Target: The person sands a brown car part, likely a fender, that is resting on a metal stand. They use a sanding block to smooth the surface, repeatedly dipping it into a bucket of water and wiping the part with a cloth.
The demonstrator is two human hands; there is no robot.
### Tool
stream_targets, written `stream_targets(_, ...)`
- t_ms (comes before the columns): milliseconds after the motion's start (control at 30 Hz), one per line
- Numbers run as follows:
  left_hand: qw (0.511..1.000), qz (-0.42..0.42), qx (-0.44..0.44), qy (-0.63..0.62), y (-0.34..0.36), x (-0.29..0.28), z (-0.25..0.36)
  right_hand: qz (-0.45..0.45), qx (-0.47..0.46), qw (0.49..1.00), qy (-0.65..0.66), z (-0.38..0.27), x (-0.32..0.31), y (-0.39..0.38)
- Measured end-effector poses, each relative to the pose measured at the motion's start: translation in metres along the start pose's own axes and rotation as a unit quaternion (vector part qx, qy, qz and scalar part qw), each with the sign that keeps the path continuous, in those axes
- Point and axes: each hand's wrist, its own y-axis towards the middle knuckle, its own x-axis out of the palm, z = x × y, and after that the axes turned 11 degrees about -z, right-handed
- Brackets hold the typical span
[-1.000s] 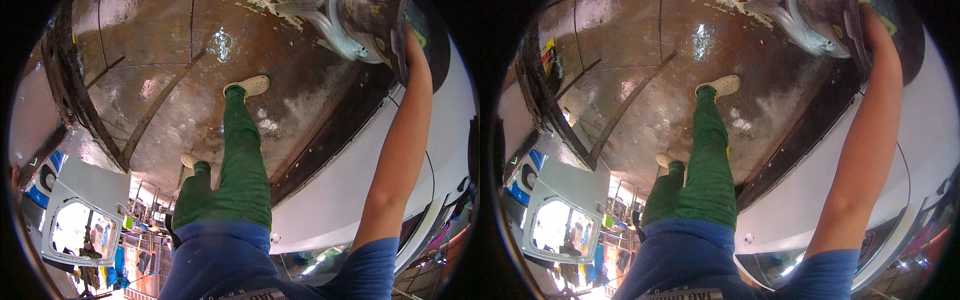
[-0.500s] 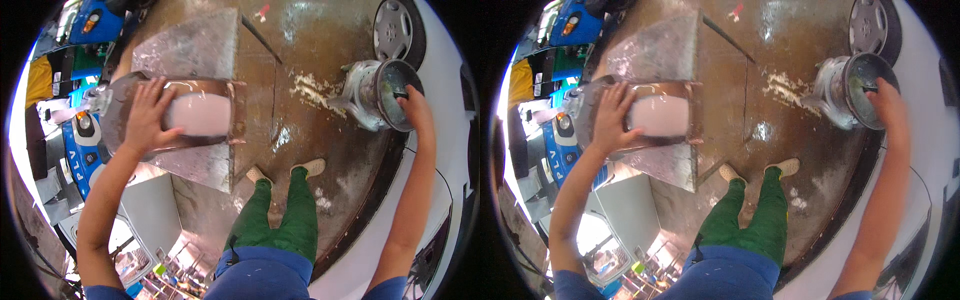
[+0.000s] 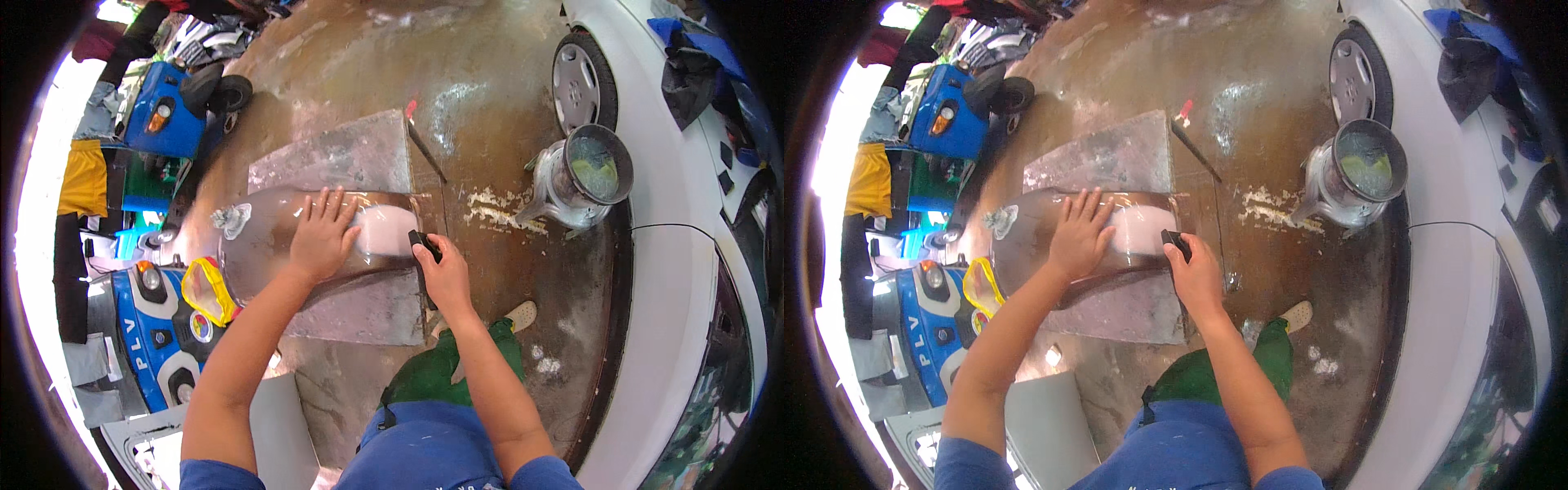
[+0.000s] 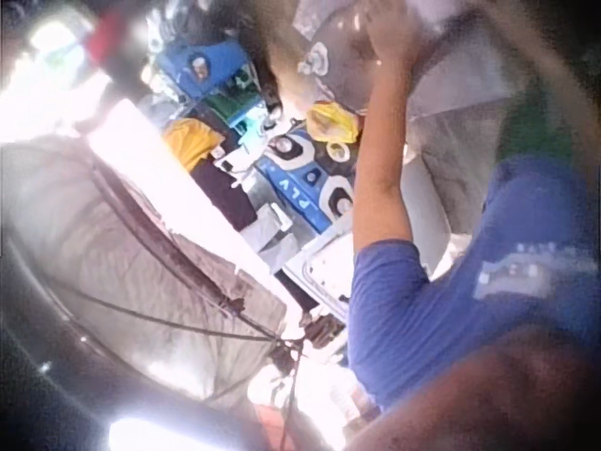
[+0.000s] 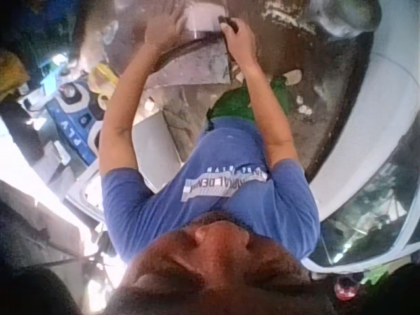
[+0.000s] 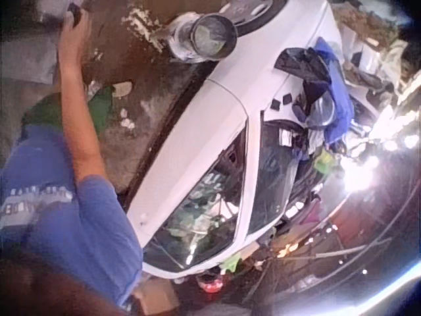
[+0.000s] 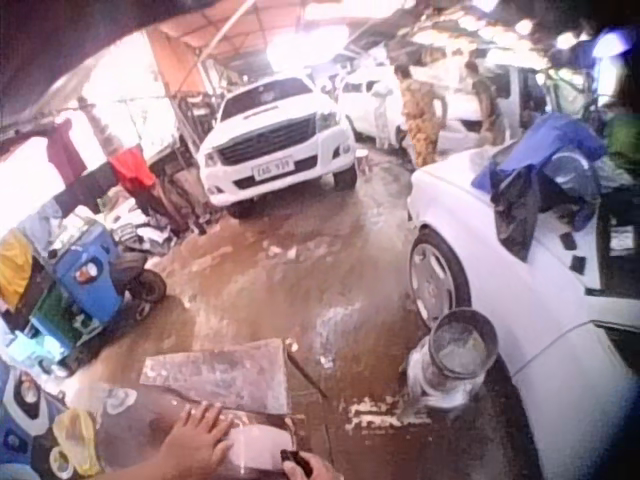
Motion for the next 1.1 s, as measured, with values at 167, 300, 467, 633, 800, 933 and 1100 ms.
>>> stream_targets(167, 1.0, 0.012, 0.002, -0.006, 0.001, 0.004, -0.001, 0.055, -0.074, 0.994, -0.053, -0.013, 0.029, 0.023)
stream_targets(300, 1.0, 0.022, -0.005, 0.016, 0.0, 0.009, -0.003, 0.092, -0.073, 0.985, -0.126, -0.006, 0.063, 0.015)
stream_targets(467, 1.0, 0.012, -0.011, -0.006, -0.004, 0.014, -0.001, 0.102, -0.091, 0.983, -0.125, 0.002, 0.076, -0.009)
stream_targets(633, 1.0, 0.027, -0.002, -0.003, 0.002, 0.005, 0.007, 0.121, -0.047, 0.989, -0.07, -0.008, 0.057, 0.068)
stream_targets(800, 0.999, 0.03, -0.015, -0.018, -0.004, 0.013, 0.001, 0.106, -0.093, 0.982, -0.127, -0.014, 0.088, -0.013)
stream_targets(933, 0.996, 0.019, 0.029, -0.083, 0.001, 0.015, -0.015, 0.155, -0.122, 0.968, -0.152, -0.031, 0.08, 0.059)
stream_targets(1100, 0.994, -0.038, 0.084, -0.056, 0.022, 0.001, -0.029, 0.154, -0.119, 0.969, -0.152, -0.029, 0.067, 0.069)
